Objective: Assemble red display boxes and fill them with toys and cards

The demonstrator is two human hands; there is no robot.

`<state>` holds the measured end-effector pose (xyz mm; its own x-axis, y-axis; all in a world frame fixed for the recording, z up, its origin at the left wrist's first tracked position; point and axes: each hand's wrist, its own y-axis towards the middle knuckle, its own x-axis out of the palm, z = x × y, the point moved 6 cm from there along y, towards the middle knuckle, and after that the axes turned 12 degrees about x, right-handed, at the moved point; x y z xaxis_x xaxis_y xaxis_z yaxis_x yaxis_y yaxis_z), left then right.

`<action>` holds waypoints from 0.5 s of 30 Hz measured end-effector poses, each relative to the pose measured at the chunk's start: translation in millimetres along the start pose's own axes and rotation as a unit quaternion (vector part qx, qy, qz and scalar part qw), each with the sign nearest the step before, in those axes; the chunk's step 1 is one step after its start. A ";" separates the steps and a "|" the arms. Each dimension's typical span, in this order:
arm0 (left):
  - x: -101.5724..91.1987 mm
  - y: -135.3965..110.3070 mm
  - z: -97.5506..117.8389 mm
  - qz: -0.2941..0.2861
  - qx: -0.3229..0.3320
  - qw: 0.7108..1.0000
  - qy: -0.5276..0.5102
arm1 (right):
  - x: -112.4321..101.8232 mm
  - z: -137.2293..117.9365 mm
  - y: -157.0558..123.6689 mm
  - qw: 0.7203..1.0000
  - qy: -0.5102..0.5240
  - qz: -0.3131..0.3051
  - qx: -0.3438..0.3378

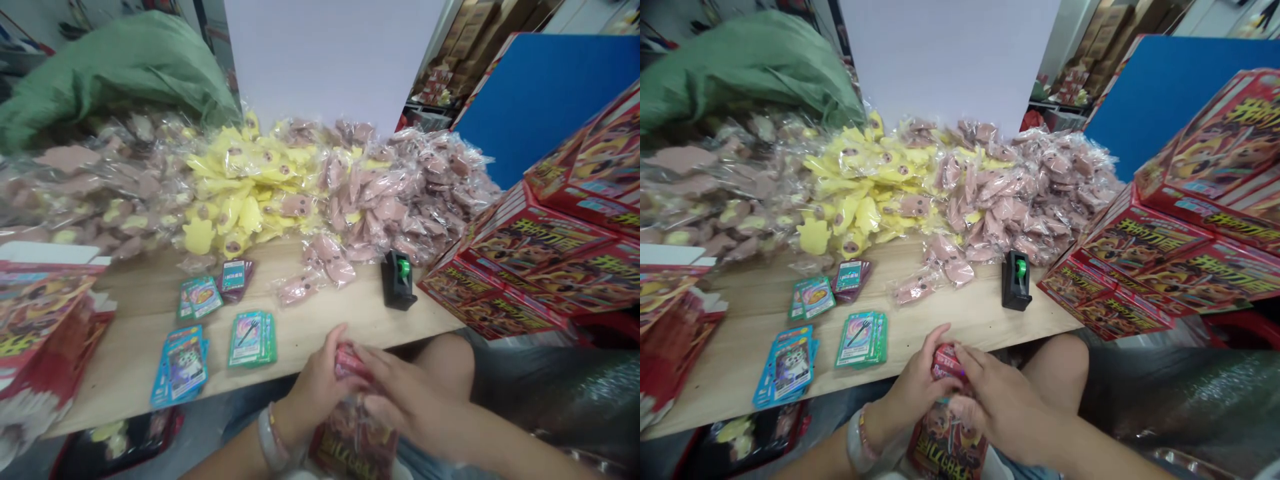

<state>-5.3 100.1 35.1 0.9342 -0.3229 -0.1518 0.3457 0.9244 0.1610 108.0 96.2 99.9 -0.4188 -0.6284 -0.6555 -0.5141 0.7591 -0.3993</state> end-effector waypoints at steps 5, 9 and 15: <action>-30.7 32.3 57.3 -0.139 0.143 0.973 0.119 | -33.5 45.0 -6.6 0.957 0.098 0.268 0.048; -47.3 72.9 78.2 -0.081 0.280 0.901 0.321 | -88.0 147.7 13.4 0.819 0.285 0.392 0.308; -20.4 97.2 34.1 -0.184 0.191 0.856 0.443 | -98.4 191.7 64.1 0.796 0.392 0.232 0.399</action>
<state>12.3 189.6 87.1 0.3808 -0.1411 -0.9138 0.7641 0.6045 0.2250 259.7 239.2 15.9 -0.9240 0.0762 -0.3748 0.3406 0.6100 -0.7155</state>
